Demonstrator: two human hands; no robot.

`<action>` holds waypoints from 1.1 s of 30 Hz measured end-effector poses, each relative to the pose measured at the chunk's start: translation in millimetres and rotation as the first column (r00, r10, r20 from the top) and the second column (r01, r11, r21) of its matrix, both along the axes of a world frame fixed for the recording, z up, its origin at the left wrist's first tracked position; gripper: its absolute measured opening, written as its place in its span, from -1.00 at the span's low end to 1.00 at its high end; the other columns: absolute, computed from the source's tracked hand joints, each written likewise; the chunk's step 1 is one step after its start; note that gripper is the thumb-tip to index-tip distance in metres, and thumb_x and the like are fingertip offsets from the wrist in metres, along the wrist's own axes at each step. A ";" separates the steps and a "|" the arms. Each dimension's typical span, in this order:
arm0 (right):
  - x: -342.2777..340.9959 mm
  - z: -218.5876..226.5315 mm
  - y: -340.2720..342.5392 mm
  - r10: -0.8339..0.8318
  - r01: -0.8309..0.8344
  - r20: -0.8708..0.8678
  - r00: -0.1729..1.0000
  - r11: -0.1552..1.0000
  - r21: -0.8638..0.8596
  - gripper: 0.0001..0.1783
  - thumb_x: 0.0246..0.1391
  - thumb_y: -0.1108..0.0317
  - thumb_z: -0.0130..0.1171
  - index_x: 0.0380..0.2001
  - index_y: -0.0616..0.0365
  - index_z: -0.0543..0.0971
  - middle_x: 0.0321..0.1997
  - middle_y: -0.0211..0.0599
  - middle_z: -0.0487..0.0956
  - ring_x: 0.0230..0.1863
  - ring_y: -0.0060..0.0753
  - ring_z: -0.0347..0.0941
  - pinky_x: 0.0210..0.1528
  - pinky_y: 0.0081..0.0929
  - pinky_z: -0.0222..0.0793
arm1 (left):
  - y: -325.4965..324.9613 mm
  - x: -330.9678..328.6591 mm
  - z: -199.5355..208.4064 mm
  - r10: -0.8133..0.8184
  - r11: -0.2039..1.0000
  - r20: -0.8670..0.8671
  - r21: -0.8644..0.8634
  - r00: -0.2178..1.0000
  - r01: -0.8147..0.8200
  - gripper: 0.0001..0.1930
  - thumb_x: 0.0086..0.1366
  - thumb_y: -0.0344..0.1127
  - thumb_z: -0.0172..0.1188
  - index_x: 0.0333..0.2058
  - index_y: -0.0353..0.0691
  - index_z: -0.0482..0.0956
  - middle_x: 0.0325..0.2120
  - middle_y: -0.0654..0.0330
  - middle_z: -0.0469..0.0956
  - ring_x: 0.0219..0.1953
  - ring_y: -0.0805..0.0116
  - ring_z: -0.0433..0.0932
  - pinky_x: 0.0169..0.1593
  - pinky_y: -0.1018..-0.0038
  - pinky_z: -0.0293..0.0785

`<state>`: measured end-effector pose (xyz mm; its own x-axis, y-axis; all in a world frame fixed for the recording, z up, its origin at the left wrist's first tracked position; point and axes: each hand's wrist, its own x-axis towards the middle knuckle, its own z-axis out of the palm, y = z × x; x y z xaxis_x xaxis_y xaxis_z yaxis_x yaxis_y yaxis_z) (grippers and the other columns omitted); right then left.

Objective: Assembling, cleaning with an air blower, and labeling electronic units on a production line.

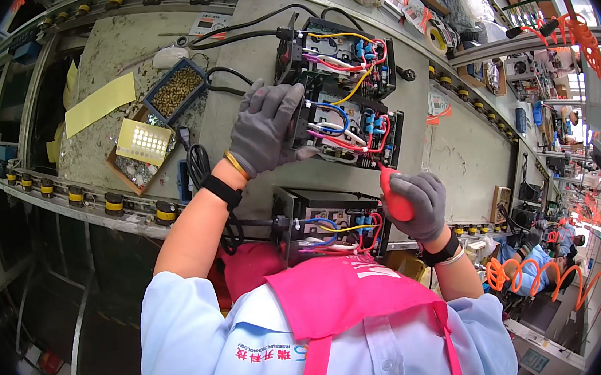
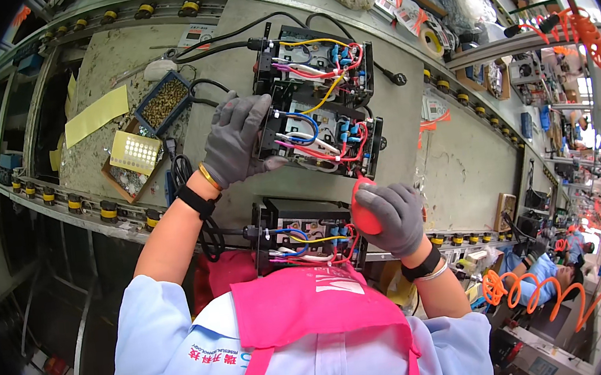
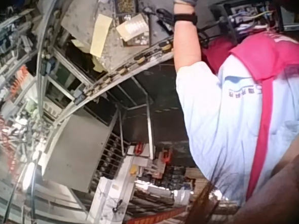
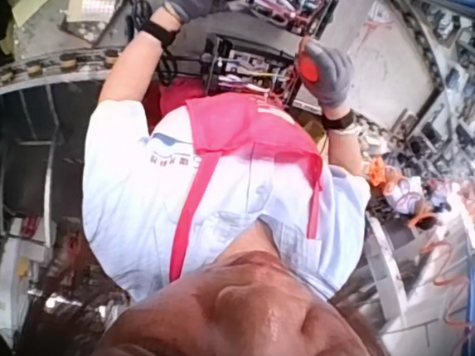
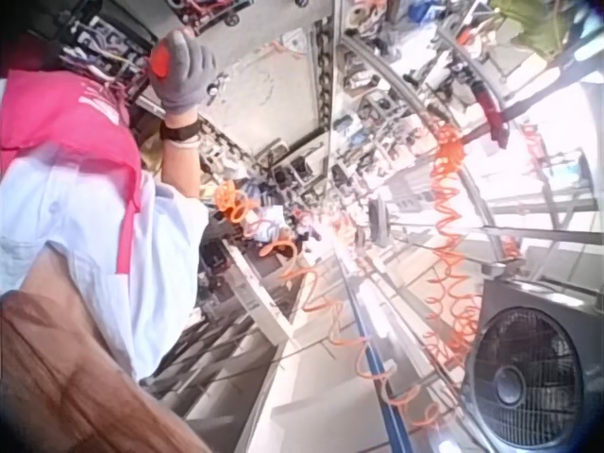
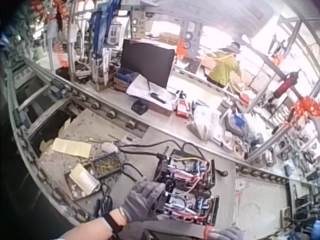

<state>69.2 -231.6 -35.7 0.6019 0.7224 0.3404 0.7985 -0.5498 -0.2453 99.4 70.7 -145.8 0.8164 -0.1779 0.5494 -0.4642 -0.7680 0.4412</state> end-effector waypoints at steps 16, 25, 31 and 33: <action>3.5 -6.1 -8.0 -0.098 0.108 -0.095 0.991 0.988 0.114 -0.40 -0.36 0.27 0.40 -0.11 0.03 0.48 -0.23 -0.26 0.57 -0.31 -0.14 0.51 -0.23 -0.26 0.37 | -7.7 -11.6 13.1 -0.033 0.995 -0.099 0.095 0.995 0.043 -0.11 0.08 0.26 0.18 0.16 -0.36 0.23 0.09 -0.12 0.32 0.19 -0.16 0.23 0.27 0.05 0.10; -79.6 25.7 -28.2 -0.514 0.603 -0.328 0.792 0.577 0.551 -0.50 -0.20 0.44 0.38 -0.11 0.11 0.44 -0.22 -0.20 0.58 -0.29 -0.30 0.55 -0.17 -0.42 0.48 | 5.7 -135.9 20.9 -0.267 0.930 -0.516 -0.360 0.814 0.077 -0.17 0.25 0.17 0.05 0.21 -0.48 0.14 -0.08 -0.20 0.46 -0.06 -0.09 0.48 0.01 0.22 0.38; -131.1 12.4 -48.8 -0.244 0.746 -0.756 0.608 -0.150 0.649 -0.61 0.02 0.34 0.22 -0.07 0.16 0.41 -0.29 -0.32 0.53 -0.36 -0.47 0.48 -0.31 -0.49 0.47 | -7.7 -168.0 32.4 -0.155 0.988 -0.207 -0.011 0.966 0.156 -0.05 0.17 0.35 0.01 0.18 -0.50 0.15 -0.18 -0.18 0.43 -0.19 -0.10 0.45 -0.13 0.16 0.37; -147.1 5.5 -53.4 -0.013 0.749 -0.821 0.570 -0.404 0.526 -0.69 0.09 0.24 0.17 -0.14 0.13 0.43 -0.39 -0.38 0.48 -0.46 -0.52 0.40 -0.46 -0.54 0.37 | -14.1 -163.6 36.4 -0.246 0.969 -0.221 -0.035 0.944 0.244 -0.02 0.14 0.36 0.03 0.19 -0.50 0.14 -0.17 -0.17 0.42 -0.19 -0.09 0.44 -0.13 0.14 0.37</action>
